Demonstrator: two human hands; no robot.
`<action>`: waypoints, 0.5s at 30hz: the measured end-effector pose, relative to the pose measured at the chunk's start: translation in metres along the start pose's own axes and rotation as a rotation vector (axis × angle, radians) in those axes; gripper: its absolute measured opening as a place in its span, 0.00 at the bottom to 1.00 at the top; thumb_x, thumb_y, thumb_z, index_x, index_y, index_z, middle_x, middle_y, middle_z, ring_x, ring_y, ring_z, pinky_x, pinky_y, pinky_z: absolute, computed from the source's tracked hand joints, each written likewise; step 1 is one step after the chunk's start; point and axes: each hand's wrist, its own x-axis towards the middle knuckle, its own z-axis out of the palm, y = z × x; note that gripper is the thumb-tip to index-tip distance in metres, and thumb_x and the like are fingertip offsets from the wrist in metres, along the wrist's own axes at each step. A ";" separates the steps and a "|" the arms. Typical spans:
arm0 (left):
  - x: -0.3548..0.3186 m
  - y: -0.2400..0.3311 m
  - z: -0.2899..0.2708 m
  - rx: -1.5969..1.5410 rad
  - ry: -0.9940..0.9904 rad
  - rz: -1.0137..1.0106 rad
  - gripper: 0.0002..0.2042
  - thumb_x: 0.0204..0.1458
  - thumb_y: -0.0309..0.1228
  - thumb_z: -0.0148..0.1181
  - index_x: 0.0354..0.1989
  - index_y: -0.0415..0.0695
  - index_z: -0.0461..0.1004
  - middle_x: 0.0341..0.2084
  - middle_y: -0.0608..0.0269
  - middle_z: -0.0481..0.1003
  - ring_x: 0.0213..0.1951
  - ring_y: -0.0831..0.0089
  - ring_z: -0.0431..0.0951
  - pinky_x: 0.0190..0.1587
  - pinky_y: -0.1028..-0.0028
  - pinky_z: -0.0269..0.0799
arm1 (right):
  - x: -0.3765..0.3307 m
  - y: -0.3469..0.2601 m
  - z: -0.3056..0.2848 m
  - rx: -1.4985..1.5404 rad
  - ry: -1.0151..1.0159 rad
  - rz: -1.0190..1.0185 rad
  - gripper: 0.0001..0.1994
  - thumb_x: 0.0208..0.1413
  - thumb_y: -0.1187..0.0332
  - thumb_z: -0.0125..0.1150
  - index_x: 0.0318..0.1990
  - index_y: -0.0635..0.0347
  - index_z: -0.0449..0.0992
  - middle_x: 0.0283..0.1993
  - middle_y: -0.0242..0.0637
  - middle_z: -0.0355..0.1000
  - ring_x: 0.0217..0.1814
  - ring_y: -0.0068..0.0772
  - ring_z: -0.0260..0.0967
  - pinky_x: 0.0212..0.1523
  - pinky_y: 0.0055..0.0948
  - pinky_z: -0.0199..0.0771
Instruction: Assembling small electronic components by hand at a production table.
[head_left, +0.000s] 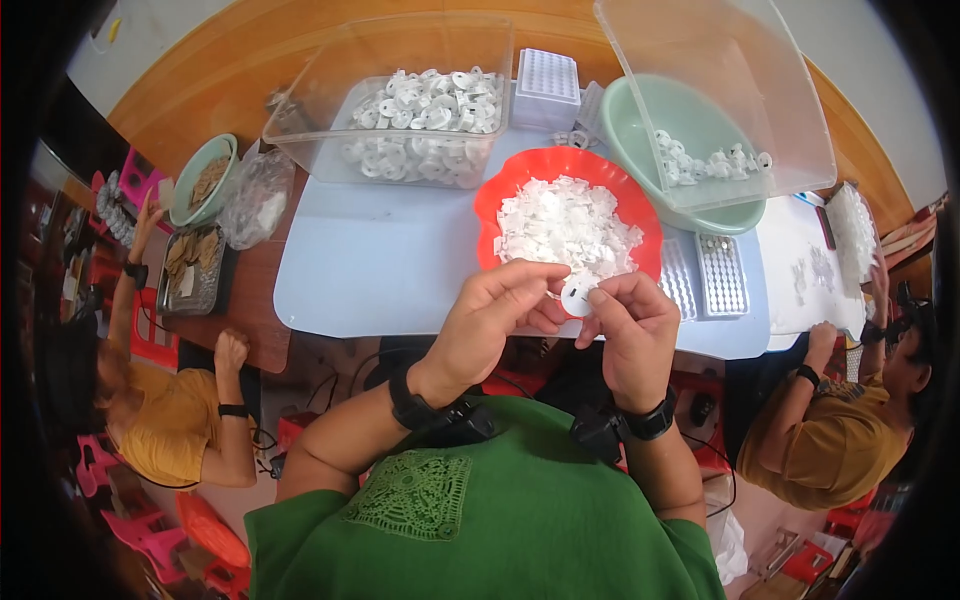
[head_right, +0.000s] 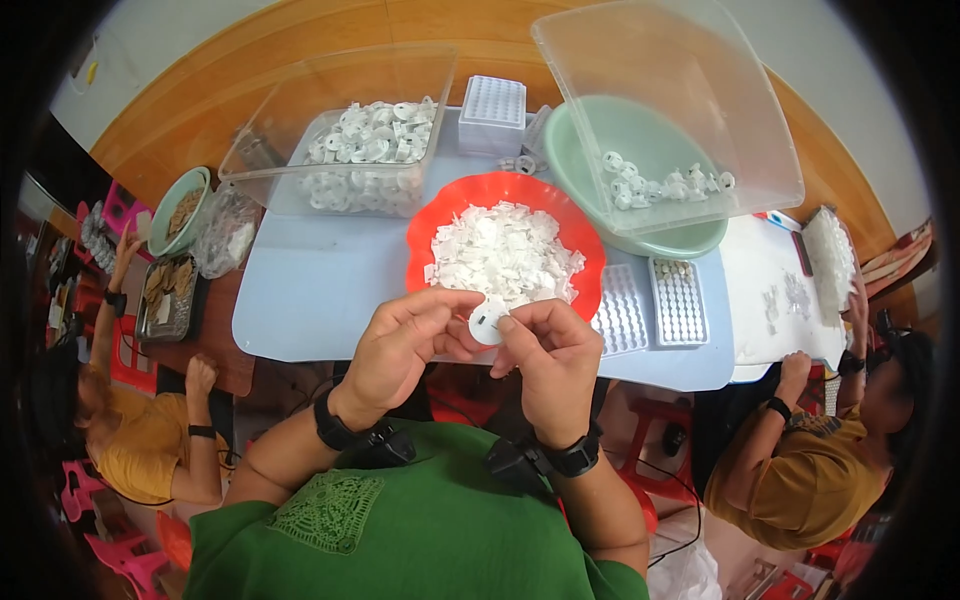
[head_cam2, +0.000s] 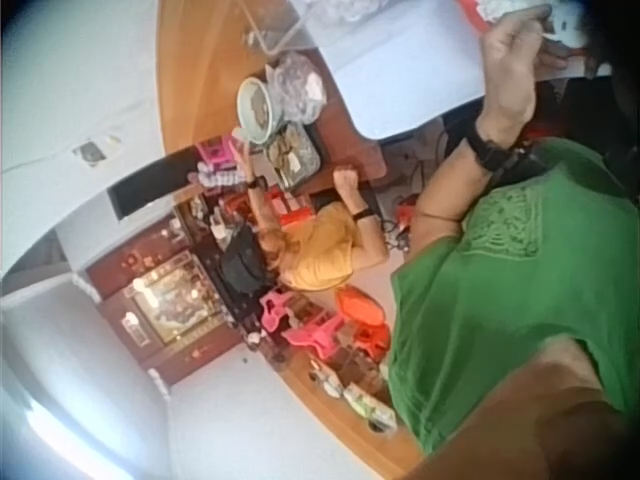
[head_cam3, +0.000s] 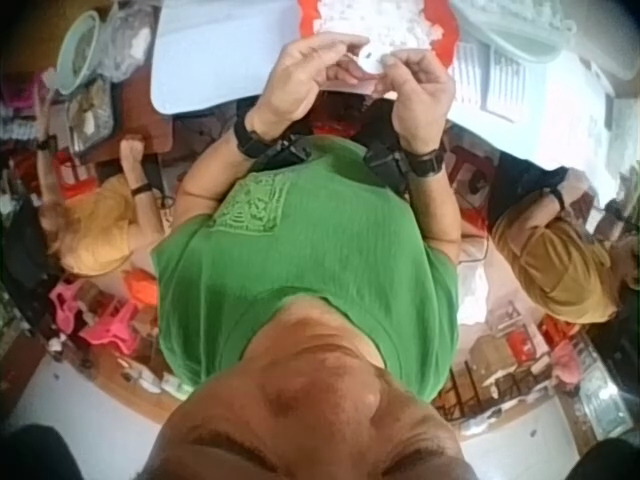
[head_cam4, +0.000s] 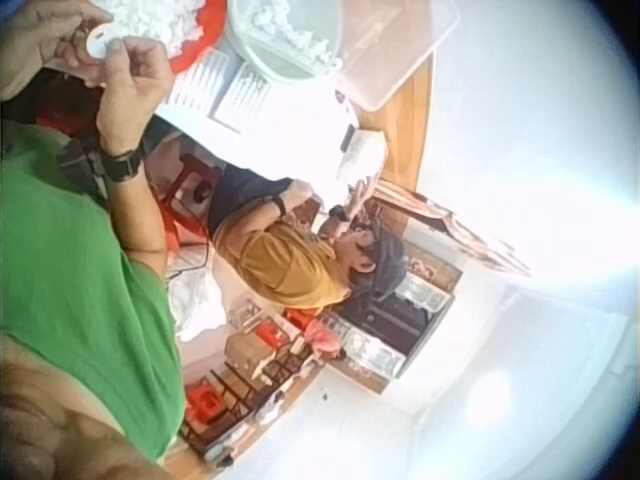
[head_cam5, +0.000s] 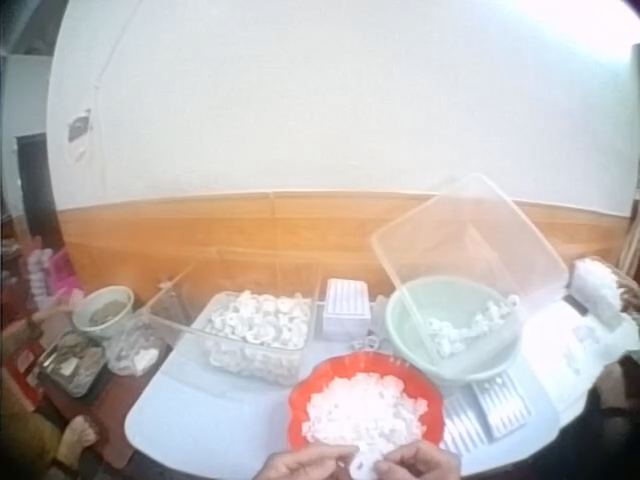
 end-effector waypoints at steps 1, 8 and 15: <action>-0.001 0.001 0.002 0.001 0.000 0.000 0.17 0.61 0.30 0.45 0.54 0.31 0.67 0.37 0.56 0.74 0.40 0.73 0.77 0.42 0.74 0.75 | -0.001 0.000 0.000 -0.010 0.002 0.007 0.03 0.54 0.78 0.58 0.31 0.69 0.71 0.26 0.37 0.72 0.20 0.20 0.68 0.22 0.19 0.71; -0.003 -0.002 0.016 0.100 0.030 0.079 0.14 0.55 0.20 0.54 0.49 0.32 0.69 0.36 0.62 0.73 0.36 0.79 0.75 0.37 0.79 0.74 | -0.008 0.004 0.003 0.030 -0.017 0.003 0.02 0.55 0.79 0.56 0.35 0.69 0.70 0.28 0.38 0.73 0.25 0.21 0.71 0.26 0.20 0.74; 0.002 -0.005 0.017 0.411 0.047 0.243 0.11 0.54 0.17 0.52 0.45 0.31 0.71 0.36 0.62 0.71 0.37 0.79 0.75 0.37 0.79 0.75 | -0.013 0.006 0.008 -0.030 0.001 -0.094 0.03 0.55 0.81 0.54 0.37 0.68 0.70 0.32 0.38 0.73 0.28 0.20 0.71 0.28 0.19 0.75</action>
